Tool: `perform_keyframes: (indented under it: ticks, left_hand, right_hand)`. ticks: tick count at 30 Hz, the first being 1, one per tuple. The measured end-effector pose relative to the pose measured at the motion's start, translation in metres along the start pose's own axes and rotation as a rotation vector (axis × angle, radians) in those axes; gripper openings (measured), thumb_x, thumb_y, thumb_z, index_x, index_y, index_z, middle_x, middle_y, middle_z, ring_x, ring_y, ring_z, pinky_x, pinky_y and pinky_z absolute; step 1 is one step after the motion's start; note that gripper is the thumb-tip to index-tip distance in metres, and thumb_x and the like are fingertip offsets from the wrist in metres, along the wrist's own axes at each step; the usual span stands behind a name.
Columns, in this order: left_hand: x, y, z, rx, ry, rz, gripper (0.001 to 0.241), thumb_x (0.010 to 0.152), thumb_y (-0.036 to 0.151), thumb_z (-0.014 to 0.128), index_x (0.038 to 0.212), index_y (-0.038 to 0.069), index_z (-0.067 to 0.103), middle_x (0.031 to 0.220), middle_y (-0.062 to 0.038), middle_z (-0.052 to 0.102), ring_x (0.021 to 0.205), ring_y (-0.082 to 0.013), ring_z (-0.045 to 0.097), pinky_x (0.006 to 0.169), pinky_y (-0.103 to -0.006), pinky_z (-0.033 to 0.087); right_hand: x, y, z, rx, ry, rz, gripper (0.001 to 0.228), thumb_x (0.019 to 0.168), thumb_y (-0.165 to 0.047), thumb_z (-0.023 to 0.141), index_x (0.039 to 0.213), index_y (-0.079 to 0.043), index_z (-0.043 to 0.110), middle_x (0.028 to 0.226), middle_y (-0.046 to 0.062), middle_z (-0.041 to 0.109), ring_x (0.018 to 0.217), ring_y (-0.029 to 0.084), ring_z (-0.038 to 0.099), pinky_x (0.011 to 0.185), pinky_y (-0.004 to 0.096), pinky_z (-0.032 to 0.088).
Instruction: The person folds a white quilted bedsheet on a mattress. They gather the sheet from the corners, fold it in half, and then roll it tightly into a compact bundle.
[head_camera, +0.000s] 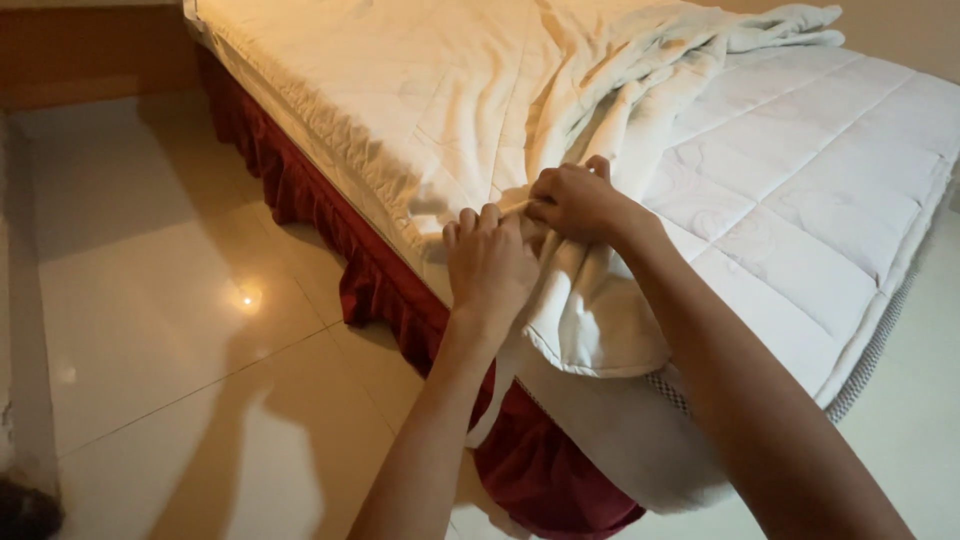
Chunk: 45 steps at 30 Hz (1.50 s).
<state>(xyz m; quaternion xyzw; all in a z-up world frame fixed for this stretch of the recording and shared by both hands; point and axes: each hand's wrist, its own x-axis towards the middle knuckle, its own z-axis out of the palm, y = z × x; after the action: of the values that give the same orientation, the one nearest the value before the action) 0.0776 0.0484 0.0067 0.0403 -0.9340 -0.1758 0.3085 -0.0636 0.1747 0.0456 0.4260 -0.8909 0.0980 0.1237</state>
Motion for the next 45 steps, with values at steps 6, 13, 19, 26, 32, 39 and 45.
perform_keyframes:
  ticks: [6,13,19,26,32,39,45]
  left_hand:
    - [-0.003,0.001,0.01,-0.034,-0.021,0.009,0.028,0.099,0.029,0.06,0.108,0.006,0.072,0.117,-0.012,0.067,0.114,-0.0301,0.057,0.103,-0.0461,0.039]
    - [-0.007,0.003,-0.021,-0.177,-0.102,0.014,0.03,0.096,0.036,0.066,0.097,0.008,0.074,0.104,-0.01,0.073,0.109,-0.0285,0.063,0.097,-0.0469,0.044]
    - [-0.004,0.007,-0.038,-0.08,-0.181,0.018,0.017,0.095,0.024,0.065,0.096,0.011,0.076,0.1,-0.008,0.077,0.101,-0.0259,0.068,0.096,-0.0477,0.046]
    - [-0.017,0.038,-0.032,-0.106,-0.182,0.016,0.036,0.1,0.037,0.058,0.1,0.004,0.074,0.106,-0.016,0.073,0.106,-0.0326,0.067,0.095,-0.0487,0.049]
    - [-0.014,0.047,-0.028,-0.075,-0.229,-0.097,0.049,0.096,0.044,0.059,0.098,-0.003,0.072,0.109,-0.022,0.07,0.109,-0.0349,0.064,0.092,-0.0485,0.052]
    - [-0.011,0.036,-0.023,-0.103,-0.298,-0.206,0.038,0.089,0.037,0.067,0.097,0.001,0.071,0.097,-0.021,0.073,0.092,-0.0339,0.071,0.083,-0.044,0.058]
    - [-0.019,0.054,-0.013,-0.195,-0.261,0.001,0.041,0.102,0.037,0.059,0.089,0.0,0.071,0.087,-0.018,0.074,0.079,-0.0285,0.072,0.071,-0.0438,0.058]
  right_hand:
    - [-0.012,-0.036,-0.012,-0.193,-0.141,0.157,0.027,0.095,-0.029,0.06,0.092,-0.01,0.078,0.104,0.009,0.073,0.118,0.027,0.06,0.104,0.053,0.03]
    - [-0.059,-0.059,-0.032,0.017,0.181,0.136,0.039,0.081,-0.008,0.052,0.113,-0.01,0.074,0.126,0.011,0.066,0.122,0.027,0.058,0.106,0.053,0.028]
    - [-0.111,-0.09,-0.028,0.07,0.158,0.327,0.039,0.084,-0.017,0.063,0.122,-0.02,0.072,0.126,0.007,0.066,0.122,0.025,0.058,0.108,0.05,0.033]
    - [-0.119,-0.096,0.011,0.003,0.58,0.352,0.047,0.089,-0.02,0.064,0.133,-0.004,0.061,0.122,0.019,0.059,0.12,0.036,0.053,0.102,0.056,0.033]
    - [-0.123,-0.1,0.007,-0.047,0.428,0.67,0.038,0.096,-0.035,0.06,0.105,0.001,0.069,0.117,0.021,0.059,0.118,0.038,0.052,0.105,0.06,0.029]
    - [-0.127,-0.083,0.006,-0.136,0.424,0.589,0.035,0.097,-0.028,0.057,0.087,0.0,0.075,0.109,0.018,0.064,0.115,0.037,0.054,0.107,0.06,0.03]
    - [-0.136,-0.071,-0.024,-0.092,0.362,0.7,0.031,0.096,-0.027,0.06,0.09,-0.002,0.076,0.105,0.019,0.065,0.106,0.034,0.059,0.105,0.058,0.034]
